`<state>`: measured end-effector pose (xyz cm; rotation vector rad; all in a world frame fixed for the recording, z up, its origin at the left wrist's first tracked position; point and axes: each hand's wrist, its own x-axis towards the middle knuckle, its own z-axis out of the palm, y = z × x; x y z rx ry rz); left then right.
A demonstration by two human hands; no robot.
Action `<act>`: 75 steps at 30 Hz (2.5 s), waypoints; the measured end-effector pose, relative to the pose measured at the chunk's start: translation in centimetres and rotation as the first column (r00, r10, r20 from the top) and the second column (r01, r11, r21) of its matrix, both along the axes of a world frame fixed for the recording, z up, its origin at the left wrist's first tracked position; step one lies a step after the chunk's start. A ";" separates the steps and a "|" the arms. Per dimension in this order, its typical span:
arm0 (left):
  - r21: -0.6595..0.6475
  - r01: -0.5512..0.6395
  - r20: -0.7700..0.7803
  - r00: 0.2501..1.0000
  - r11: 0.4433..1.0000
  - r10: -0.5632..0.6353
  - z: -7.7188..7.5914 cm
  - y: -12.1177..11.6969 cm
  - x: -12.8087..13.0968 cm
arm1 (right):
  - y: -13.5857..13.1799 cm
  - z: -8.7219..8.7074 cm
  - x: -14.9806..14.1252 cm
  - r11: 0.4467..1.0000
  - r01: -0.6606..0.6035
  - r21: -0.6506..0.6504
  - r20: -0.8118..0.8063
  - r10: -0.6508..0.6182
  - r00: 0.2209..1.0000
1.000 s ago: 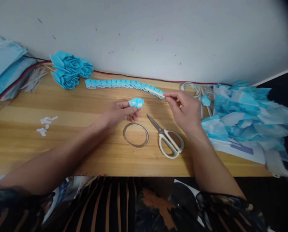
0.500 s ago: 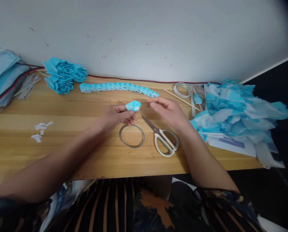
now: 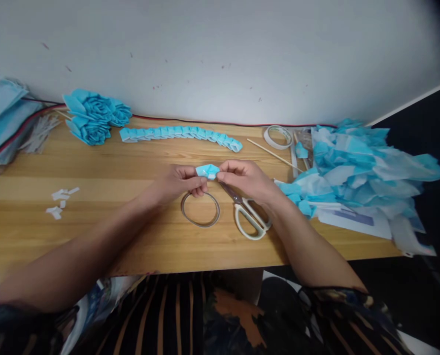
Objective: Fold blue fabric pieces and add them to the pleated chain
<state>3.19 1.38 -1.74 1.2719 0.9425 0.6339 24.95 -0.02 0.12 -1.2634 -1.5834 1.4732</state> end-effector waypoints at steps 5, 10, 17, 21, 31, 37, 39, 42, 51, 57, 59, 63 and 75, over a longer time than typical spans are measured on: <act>0.079 -0.128 -0.024 0.991 0.989 0.130 0.2 0.1 -0.1 | 0.1 0.0 -0.5 0.980 0.168 0.103 0.014 -0.170 0.985; 0.330 -0.272 -0.043 0.952 0.904 0.303 1.1 -1.0 0.3 | -0.1 -0.1 -1.2 0.925 0.290 0.244 0.014 -0.302 0.953; 0.612 -0.205 -0.081 0.944 0.764 0.319 0.7 -2.1 0.9 | -0.9 -0.1 -2.1 0.914 0.233 0.333 0.037 -0.260 0.965; 0.643 -0.218 -0.098 0.927 0.734 0.361 0.1 -1.9 0.8 | -1.1 -0.1 -2.3 0.914 0.206 0.349 0.048 -0.237 0.970; 0.629 -0.214 -0.112 0.926 0.747 0.360 0.0 -1.9 0.9 | -1.1 -0.4 -2.4 0.883 0.176 0.435 0.100 -0.242 0.965; 0.598 -0.210 -0.138 0.924 0.773 0.357 0.1 -1.8 0.9 | -1.3 -0.5 -2.5 0.834 0.128 0.537 0.173 -0.258 0.951; 0.587 -0.210 -0.160 0.917 0.782 0.366 0.3 -1.9 0.9 | -1.3 -0.6 -2.5 0.828 0.114 0.549 0.201 -0.264 0.943; 0.576 -0.210 -0.174 0.913 0.790 0.369 0.5 -2.0 1.0 | -1.4 -0.7 -2.5 0.822 0.100 0.560 0.221 -0.265 0.939; 0.560 -0.195 -0.184 0.918 0.805 0.351 0.2 -1.9 1.1 | -1.4 -0.9 -2.5 0.803 0.070 0.592 0.214 -0.240 0.947; 0.559 -0.188 -0.182 0.922 0.807 0.341 0.2 -1.9 1.0 | -1.3 -0.9 -2.5 0.810 0.074 0.582 0.218 -0.243 0.945; 0.557 -0.192 -0.178 0.923 0.808 0.342 0.2 -1.9 0.9 | -1.3 -0.8 -2.5 0.823 0.081 0.563 0.227 -0.248 0.942; 0.539 -0.197 -0.168 0.928 0.819 0.334 0.3 -2.0 0.9 | -1.3 -0.7 -2.4 0.823 0.091 0.561 0.214 -0.250 0.944; 0.551 -0.208 -0.184 0.914 0.808 0.361 0.2 -1.5 0.8 | -1.1 -0.1 -2.2 0.852 0.117 0.510 0.204 -0.252 0.946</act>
